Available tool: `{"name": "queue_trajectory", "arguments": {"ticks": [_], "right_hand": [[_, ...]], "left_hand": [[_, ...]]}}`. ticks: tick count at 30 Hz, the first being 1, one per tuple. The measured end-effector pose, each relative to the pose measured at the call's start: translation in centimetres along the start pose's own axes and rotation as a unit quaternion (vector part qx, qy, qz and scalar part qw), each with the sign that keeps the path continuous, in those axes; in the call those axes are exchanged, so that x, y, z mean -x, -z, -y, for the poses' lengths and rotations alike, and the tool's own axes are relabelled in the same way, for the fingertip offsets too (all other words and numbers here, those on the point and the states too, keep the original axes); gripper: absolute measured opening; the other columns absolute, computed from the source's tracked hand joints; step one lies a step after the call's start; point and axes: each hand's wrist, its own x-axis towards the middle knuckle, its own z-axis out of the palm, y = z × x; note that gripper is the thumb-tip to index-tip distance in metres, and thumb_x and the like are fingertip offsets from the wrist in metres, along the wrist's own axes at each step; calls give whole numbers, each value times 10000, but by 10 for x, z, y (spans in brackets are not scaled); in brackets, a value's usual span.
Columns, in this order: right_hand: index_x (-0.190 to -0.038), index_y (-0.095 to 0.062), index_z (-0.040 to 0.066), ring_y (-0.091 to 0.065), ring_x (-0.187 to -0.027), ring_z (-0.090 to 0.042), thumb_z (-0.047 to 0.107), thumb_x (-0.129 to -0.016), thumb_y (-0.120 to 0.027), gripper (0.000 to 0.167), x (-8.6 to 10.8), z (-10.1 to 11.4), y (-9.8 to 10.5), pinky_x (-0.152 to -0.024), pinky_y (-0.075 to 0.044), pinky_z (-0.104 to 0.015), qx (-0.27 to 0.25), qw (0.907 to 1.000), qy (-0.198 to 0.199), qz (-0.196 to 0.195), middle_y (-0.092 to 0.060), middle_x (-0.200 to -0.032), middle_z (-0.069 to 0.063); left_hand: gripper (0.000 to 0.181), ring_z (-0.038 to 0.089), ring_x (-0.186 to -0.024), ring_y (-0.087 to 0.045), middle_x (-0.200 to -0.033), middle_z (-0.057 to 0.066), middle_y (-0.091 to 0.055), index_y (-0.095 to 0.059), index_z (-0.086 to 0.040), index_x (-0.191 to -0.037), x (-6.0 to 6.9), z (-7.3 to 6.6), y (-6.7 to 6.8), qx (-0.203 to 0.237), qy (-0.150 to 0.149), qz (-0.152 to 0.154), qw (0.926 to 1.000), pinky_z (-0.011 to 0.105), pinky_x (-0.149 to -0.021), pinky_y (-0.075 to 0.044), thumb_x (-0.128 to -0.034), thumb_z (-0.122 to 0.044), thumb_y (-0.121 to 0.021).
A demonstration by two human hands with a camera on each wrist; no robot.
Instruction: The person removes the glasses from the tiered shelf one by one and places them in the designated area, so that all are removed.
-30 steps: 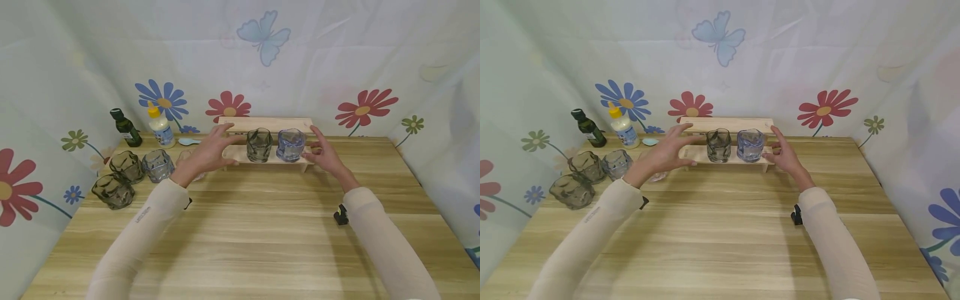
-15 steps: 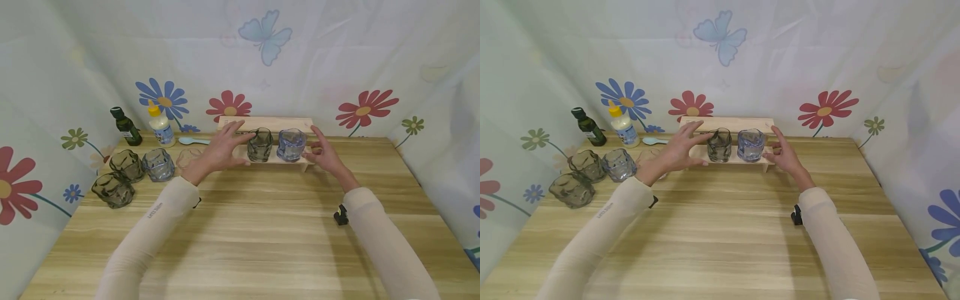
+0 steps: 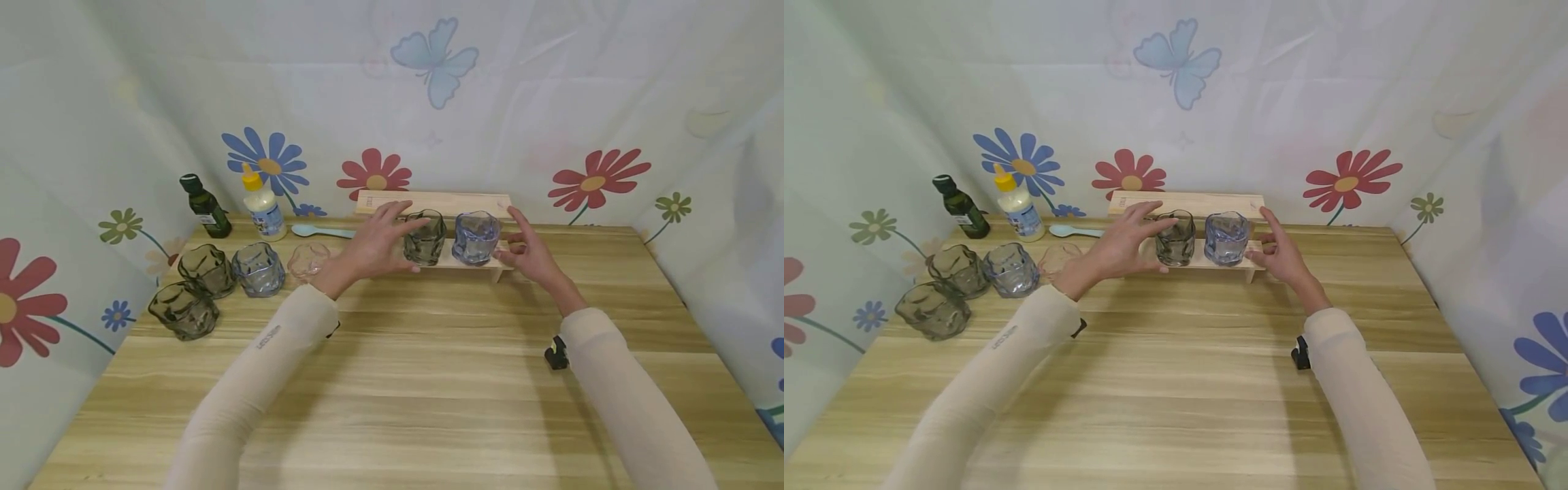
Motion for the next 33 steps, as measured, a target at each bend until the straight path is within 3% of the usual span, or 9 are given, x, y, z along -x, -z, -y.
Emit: {"name": "queue_trajectory", "arguments": {"ticks": [5, 12, 16, 24, 33], "right_hand": [[-1615, -69, 322, -521, -1238, -508, 77, -935, -684, 949, -1, 0, 0, -952, -506, -574, 21, 10000, -87, 41, -381, -1462, -347], [-1618, -47, 313, -510, -1248, -503, 82, -940, -682, 957, -1, 0, 1, -935, -515, -504, -39, 9999, -123, 75, -376, -1462, -352], [-1616, -49, 323, -515, -1246, -508, 82, -940, -682, 958, -1, -2, 2, -953, -503, -556, -4, 9999, -129, 69, -383, -1459, -355], [-1613, -45, 344, -522, -1238, -511, 91, -945, -678, 954, -2, -4, 0, -948, -499, -587, 21, 9998, -155, 79, -390, -1454, -353], [-1614, -50, 340, -508, -1249, -515, 78, -942, -678, 956, -2, -4, 1, -972, -476, -614, 4, 9999, -118, 44, -380, -1458, -355]], "left_hand": [[906, 326, -1509, -226, -1644, 76, -238, -412, -345, -1524, -5, -5, -2, -55, 6, 56, 10000, 615, -1145, -304, -747, -528, -840], [908, 305, -1519, -209, -1653, 25, -219, -364, -403, -1535, -10, -8, -5, 6, 123, 162, 9998, 770, -1082, -230, -764, -523, -828], [900, 289, -1518, -208, -1651, 7, -220, -363, -411, -1533, -12, -10, -6, 37, 134, 199, 9997, 780, -1075, -223, -769, -516, -827], [885, 300, -1487, -252, -1625, 62, -277, -415, -319, -1526, -20, -13, -8, 86, -174, 153, 9997, 594, -1119, -343, -767, -455, -850], [881, 314, -1478, -264, -1615, 74, -296, -417, -306, -1526, -26, -13, -11, -5, -231, 219, 9995, 522, -1142, -354, -770, -445, -848]]}}
